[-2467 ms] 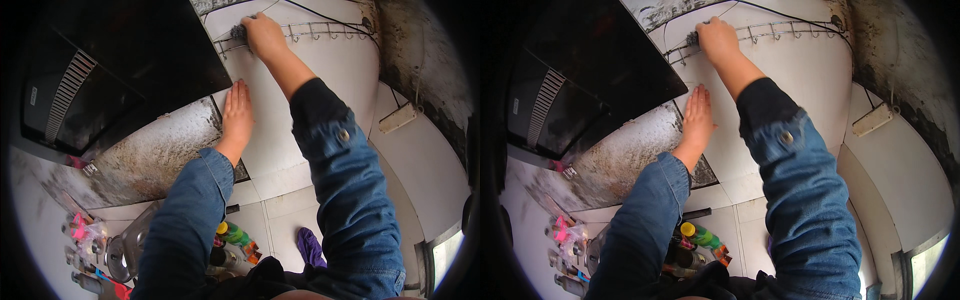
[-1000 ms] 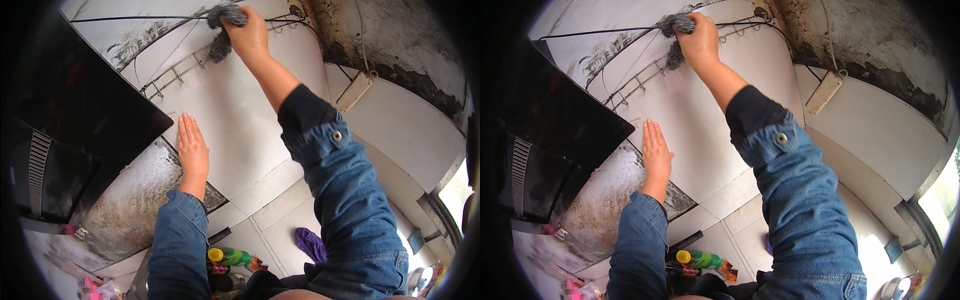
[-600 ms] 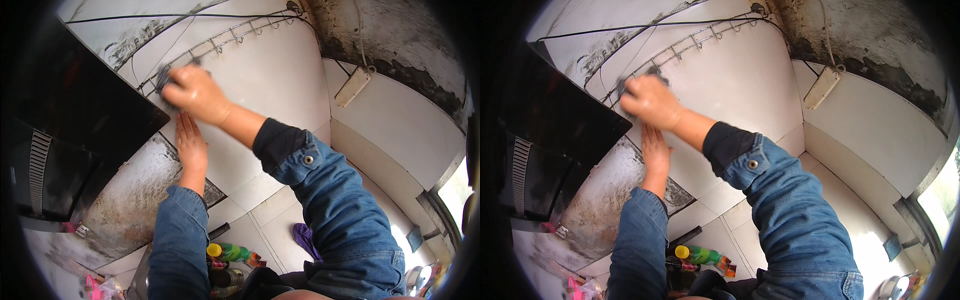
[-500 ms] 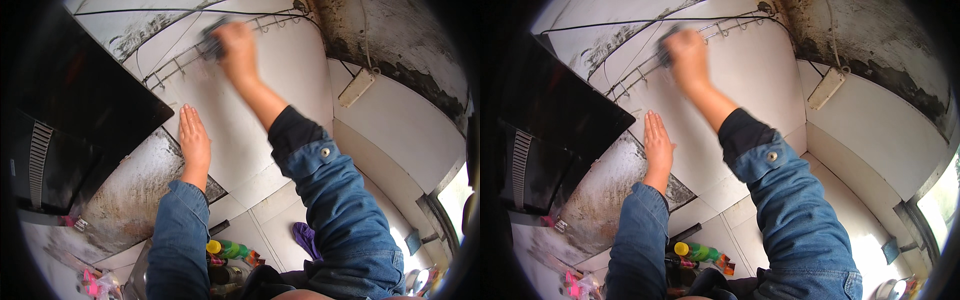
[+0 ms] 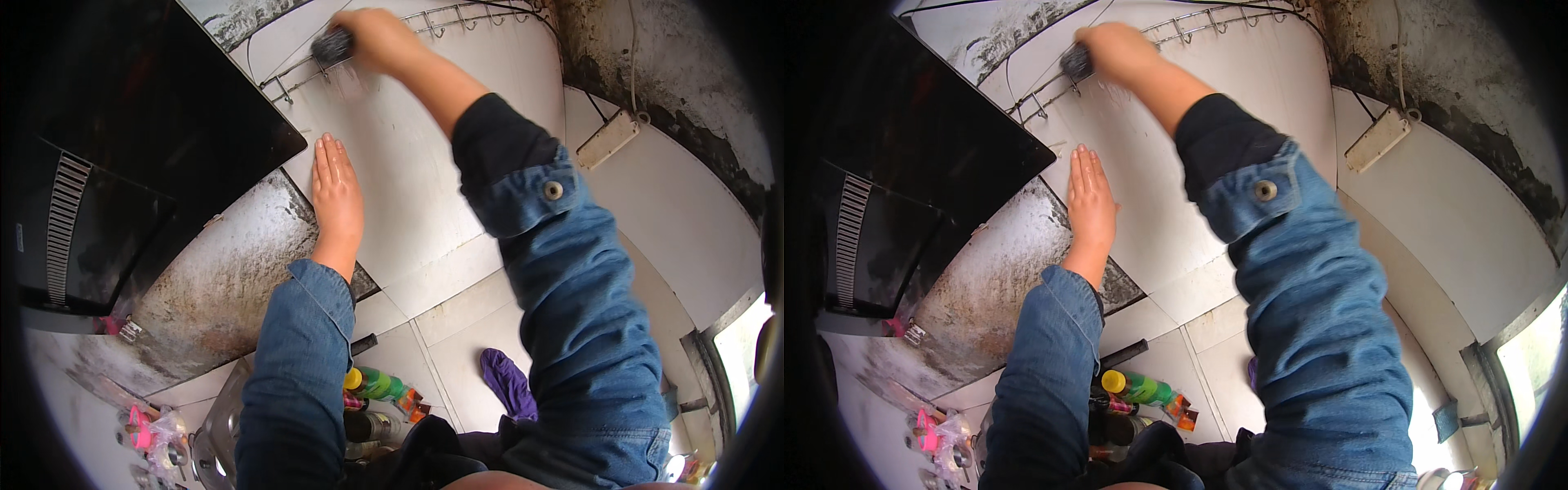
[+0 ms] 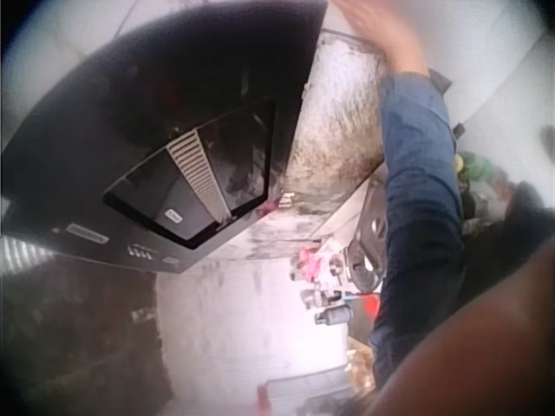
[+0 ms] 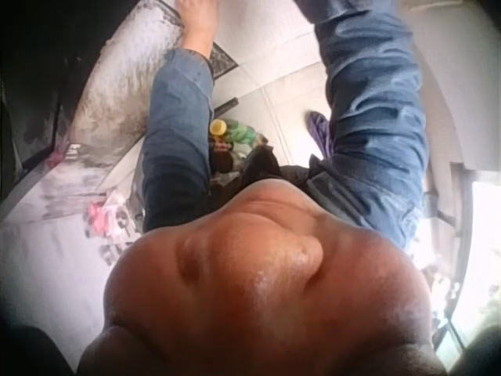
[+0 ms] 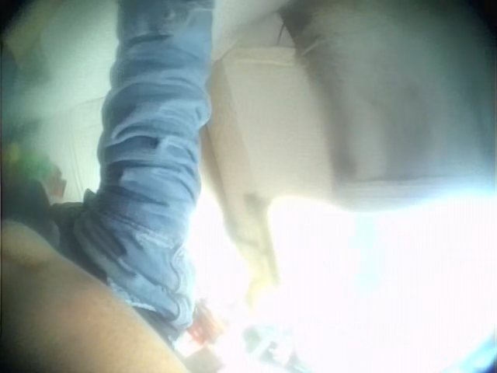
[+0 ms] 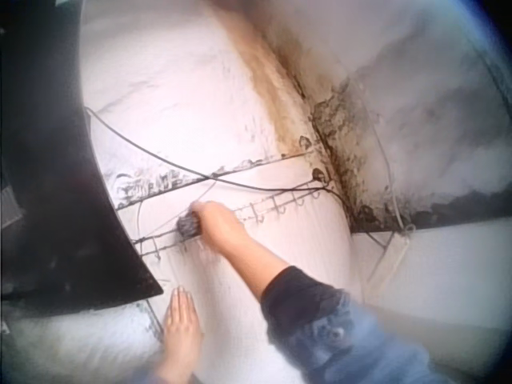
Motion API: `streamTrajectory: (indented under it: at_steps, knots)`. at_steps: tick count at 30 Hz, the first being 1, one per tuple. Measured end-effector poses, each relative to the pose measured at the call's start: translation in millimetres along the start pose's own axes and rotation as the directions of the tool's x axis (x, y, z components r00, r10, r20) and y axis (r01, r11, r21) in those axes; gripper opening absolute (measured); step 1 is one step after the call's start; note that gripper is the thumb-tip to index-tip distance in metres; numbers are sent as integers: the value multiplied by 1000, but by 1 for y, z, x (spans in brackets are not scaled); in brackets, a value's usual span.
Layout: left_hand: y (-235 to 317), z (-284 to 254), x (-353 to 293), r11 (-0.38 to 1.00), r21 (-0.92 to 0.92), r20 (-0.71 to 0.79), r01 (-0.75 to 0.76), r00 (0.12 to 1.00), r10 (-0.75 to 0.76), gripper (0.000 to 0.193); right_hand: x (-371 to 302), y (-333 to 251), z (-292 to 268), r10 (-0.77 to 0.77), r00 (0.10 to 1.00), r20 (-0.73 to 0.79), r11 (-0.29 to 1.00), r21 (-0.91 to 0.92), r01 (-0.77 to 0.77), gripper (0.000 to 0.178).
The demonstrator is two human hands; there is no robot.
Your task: The person cleans a tiled wall in a kitchen using a purple cloth and a steel wool pad. They wipe the wall, rinse the cloth at the sink, scrub the wall with steel wool, and spray the wall with a cleaning solution.
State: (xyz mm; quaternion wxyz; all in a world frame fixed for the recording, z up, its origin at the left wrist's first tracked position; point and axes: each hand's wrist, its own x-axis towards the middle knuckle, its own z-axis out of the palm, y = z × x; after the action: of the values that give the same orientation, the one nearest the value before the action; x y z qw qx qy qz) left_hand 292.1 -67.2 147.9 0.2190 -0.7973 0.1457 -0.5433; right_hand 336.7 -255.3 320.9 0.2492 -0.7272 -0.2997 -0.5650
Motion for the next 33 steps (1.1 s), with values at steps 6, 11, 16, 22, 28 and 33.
streamTrajectory:
  at_steps: [6, 11, 16, 22, 28, 33]
  knots:
    - [0, 4, 4, 999, 33, 80, 2, 997, -4, 106, -50, 60, -41, 396, 786, -475, 903, 47, -426, 35]
    - [-2, 6, 0, 1000, -2, 58, 11, 998, -11, 106, -149, -23, 15, 534, 824, -187, 839, 233, -491, 45]
    - [-5, 11, -5, 999, -47, 52, 22, 998, -20, 104, -116, -34, 11, 378, 826, -419, 926, 191, -326, 51]
    - [-6, 3, -1, 999, -39, 0, 9, 1000, -9, 46, 43, 14, -44, 103, 742, -663, 994, 51, -93, 40]
    - [-12, 8, -10, 996, 92, 64, 21, 998, -27, 89, 24, -25, -81, 177, 571, -802, 978, 206, -13, 28]
    - [-4, 3, -1, 999, -16, 41, 29, 999, -28, 80, -38, -32, 16, -220, 857, -467, 972, -179, 152, 29]
